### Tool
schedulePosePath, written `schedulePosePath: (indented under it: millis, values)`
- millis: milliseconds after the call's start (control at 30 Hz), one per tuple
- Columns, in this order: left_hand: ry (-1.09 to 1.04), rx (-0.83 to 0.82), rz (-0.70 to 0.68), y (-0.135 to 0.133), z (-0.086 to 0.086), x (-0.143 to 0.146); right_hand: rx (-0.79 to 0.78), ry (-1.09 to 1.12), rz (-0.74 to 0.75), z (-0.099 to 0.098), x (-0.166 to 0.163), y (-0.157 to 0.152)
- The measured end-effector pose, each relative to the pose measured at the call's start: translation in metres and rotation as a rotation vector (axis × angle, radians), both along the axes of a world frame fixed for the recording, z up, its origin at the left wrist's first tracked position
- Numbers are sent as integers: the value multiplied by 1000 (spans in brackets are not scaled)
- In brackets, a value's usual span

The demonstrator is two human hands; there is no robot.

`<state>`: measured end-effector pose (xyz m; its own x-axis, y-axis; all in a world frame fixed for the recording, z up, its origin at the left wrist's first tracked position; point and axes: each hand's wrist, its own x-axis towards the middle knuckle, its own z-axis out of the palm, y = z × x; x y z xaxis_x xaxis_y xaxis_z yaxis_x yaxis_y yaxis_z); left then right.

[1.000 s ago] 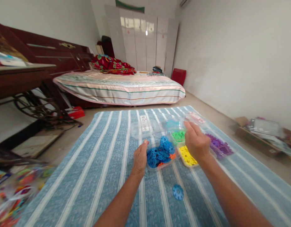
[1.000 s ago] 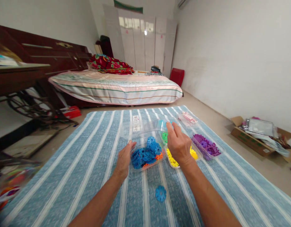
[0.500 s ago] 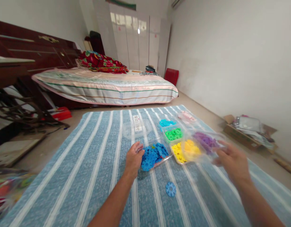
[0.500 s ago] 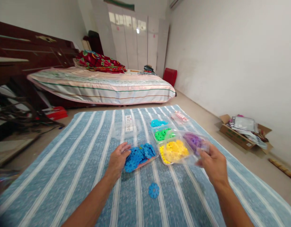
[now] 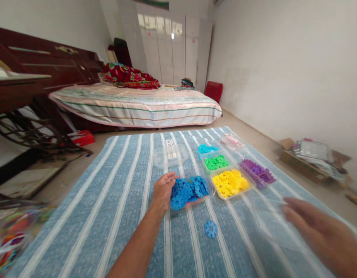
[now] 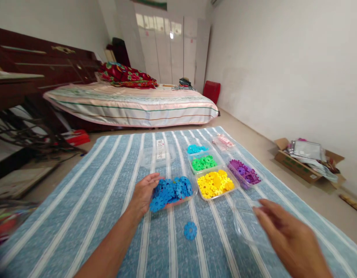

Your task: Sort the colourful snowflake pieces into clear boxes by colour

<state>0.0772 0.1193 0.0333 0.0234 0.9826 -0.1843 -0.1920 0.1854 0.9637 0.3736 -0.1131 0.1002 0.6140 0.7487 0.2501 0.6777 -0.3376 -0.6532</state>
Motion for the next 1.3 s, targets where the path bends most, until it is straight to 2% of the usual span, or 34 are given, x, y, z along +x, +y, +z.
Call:
schedulePosePath:
  millis: [100, 200, 300, 433, 600, 667, 733, 800, 933, 1000, 1100, 1300]
  values:
    - [-43, -36, -17, -4, 3, -7, -38, 242, 237, -6, -72, 50]
    - [-75, -70, -41, -9, 9, -18, -37, 423, 279, -19, -114, 96]
    - [-101, -85, -55, -14, 14, -26, -18, 594, 267, -22, -125, 121]
    - [-136, -95, -67, -18, 17, -23, 16, 616, 249, -11, -127, 127]
    - [-138, -89, -33, -14, 13, -10, -77, 1052, 288, -13, -132, 131]
    - [-112, -69, 24, -14, 9, -8, -51, 1094, 278, -16, -131, 135]
    - [-92, -44, 78, -18, 6, -7, -4, 983, 218, -16, -130, 137]
    - [-95, -22, 99, -26, 3, -6, 49, 769, 199, -12, -131, 136]
    - [-153, -10, 66, -41, -1, -2, 178, 164, 300, 2, -144, 128]
    - [-175, -19, 55, -43, -3, 0, 201, -55, 344, 5, -153, 124]
    - [-192, -26, 53, -39, -5, -3, 205, -212, 375, 4, -165, 120]
    - [-174, -3, 10, -26, -6, -20, 289, -351, 394, 6, -172, 118]
